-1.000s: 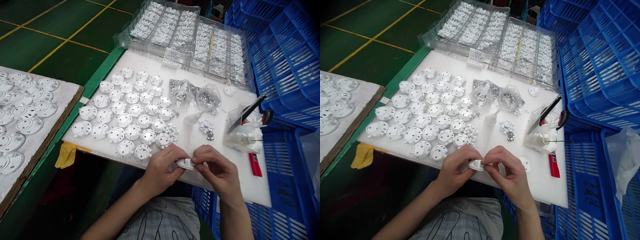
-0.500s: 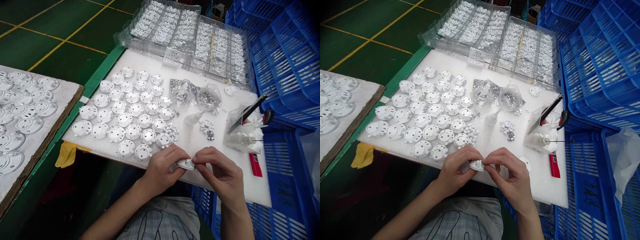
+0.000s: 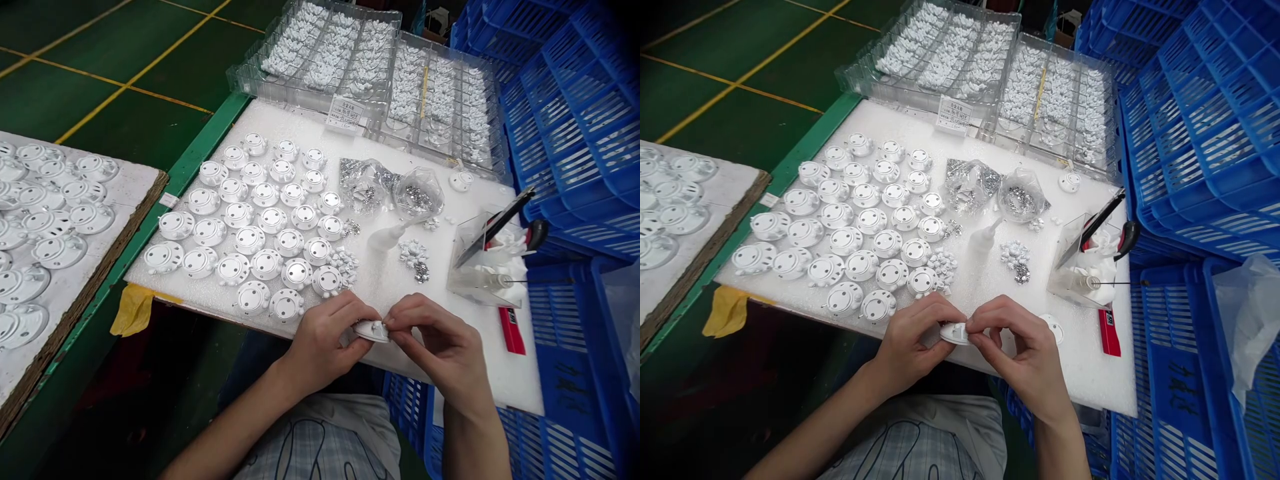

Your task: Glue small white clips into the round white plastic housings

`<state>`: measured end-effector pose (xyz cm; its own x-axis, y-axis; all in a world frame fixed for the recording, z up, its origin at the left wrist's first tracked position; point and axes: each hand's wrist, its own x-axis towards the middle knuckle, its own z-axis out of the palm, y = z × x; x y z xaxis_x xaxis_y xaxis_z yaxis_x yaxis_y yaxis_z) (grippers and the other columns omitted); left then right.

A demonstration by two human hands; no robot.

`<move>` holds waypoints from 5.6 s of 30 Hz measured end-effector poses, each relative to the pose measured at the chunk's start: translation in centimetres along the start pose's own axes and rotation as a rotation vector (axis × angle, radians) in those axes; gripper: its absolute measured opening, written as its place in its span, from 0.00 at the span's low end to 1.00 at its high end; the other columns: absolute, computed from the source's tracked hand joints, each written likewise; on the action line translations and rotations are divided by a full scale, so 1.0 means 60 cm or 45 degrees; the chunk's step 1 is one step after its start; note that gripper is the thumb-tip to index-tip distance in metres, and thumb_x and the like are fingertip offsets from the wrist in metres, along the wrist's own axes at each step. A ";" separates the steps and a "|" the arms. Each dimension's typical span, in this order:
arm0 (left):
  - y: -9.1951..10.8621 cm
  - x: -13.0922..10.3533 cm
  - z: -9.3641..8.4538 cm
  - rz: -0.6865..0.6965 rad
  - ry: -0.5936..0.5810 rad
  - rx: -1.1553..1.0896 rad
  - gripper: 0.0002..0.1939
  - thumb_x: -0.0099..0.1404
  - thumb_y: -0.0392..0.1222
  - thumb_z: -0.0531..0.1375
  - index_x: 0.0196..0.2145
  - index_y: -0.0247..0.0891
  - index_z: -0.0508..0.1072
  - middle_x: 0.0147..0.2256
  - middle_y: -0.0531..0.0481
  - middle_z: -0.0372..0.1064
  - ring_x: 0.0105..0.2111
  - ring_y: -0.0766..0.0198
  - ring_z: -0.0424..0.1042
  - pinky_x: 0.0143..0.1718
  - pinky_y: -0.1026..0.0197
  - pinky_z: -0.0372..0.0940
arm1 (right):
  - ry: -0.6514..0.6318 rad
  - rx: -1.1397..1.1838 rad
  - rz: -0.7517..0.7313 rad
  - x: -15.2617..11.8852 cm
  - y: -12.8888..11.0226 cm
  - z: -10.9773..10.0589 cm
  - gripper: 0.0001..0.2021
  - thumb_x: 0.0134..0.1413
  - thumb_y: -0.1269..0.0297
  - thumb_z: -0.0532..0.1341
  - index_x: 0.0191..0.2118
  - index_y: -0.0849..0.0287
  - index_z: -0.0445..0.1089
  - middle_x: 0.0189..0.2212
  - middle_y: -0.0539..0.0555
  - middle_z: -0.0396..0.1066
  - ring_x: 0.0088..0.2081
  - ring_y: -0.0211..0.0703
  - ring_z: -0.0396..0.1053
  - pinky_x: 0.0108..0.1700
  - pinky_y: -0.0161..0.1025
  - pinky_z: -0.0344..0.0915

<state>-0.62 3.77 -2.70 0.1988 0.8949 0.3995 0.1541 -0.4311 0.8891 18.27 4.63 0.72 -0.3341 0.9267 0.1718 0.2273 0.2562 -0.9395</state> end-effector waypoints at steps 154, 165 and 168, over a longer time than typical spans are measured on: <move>0.039 0.001 -0.029 -0.627 -0.420 -0.679 0.20 0.65 0.40 0.71 0.54 0.43 0.76 0.50 0.47 0.77 0.48 0.59 0.78 0.52 0.58 0.72 | 0.371 -0.087 -0.412 -0.015 0.024 0.025 0.11 0.53 0.82 0.66 0.38 0.58 0.74 0.30 0.50 0.70 0.31 0.38 0.67 0.30 0.39 0.63; 0.035 -0.001 -0.027 -0.685 -0.425 -0.728 0.20 0.62 0.39 0.73 0.51 0.42 0.77 0.46 0.49 0.79 0.46 0.60 0.80 0.51 0.58 0.73 | 0.321 0.004 -0.329 -0.017 0.026 0.022 0.10 0.54 0.80 0.66 0.37 0.57 0.73 0.29 0.50 0.70 0.30 0.38 0.67 0.30 0.38 0.63; 0.033 0.000 -0.027 -0.666 -0.423 -0.718 0.20 0.62 0.40 0.73 0.51 0.43 0.77 0.46 0.49 0.78 0.46 0.60 0.79 0.51 0.59 0.73 | 0.327 0.004 -0.327 -0.017 0.025 0.022 0.10 0.54 0.80 0.67 0.37 0.58 0.73 0.29 0.50 0.69 0.30 0.38 0.67 0.30 0.38 0.63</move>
<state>-1.88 3.06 -0.56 0.5248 0.8448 -0.1041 -0.1837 0.2318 0.9553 17.75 3.70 -1.22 -0.1390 0.8712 0.4709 0.1632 0.4891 -0.8568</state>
